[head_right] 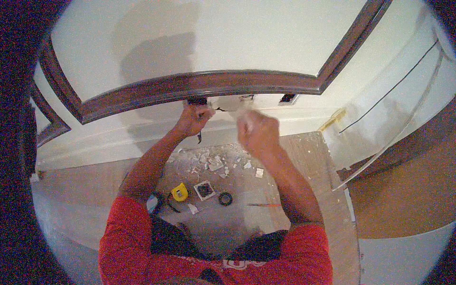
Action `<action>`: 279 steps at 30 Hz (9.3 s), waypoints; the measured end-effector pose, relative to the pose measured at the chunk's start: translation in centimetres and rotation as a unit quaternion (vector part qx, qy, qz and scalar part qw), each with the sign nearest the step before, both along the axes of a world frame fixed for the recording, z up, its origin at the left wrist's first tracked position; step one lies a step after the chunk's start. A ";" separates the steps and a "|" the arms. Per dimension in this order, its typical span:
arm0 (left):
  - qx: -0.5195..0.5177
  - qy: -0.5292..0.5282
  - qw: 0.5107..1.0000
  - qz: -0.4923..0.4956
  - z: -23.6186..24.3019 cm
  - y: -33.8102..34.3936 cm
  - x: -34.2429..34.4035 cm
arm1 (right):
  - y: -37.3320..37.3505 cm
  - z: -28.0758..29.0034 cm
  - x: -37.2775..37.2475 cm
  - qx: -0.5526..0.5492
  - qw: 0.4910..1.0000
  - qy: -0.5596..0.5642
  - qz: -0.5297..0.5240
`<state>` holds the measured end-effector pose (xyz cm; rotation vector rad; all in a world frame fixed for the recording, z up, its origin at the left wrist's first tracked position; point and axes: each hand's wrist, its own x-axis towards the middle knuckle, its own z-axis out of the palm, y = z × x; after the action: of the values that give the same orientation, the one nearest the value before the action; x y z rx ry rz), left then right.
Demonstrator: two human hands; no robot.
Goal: The person prepares electrical wires and connects them to the back of an outlet box while working on a wall near the floor.
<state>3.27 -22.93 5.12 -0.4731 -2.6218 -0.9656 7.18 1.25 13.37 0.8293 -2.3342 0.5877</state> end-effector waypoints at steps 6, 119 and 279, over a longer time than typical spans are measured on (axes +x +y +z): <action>0.072 -0.013 0.997 0.013 -1.2 -0.5 0.1 | -2.3 -8.7 4.6 0.145 0.970 -0.120 0.153; 0.014 0.104 0.994 -0.005 -1.3 -0.6 0.0 | 1.6 -2.4 -4.6 0.052 0.996 0.023 -0.072; -0.168 -0.118 0.960 -0.189 -0.9 -3.4 0.7 | -0.2 -6.6 -7.9 0.039 0.921 -0.376 0.091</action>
<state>3.99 -26.30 4.27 -1.0308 -2.9944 -0.7094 -0.75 1.03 6.80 0.9839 -2.9990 1.0457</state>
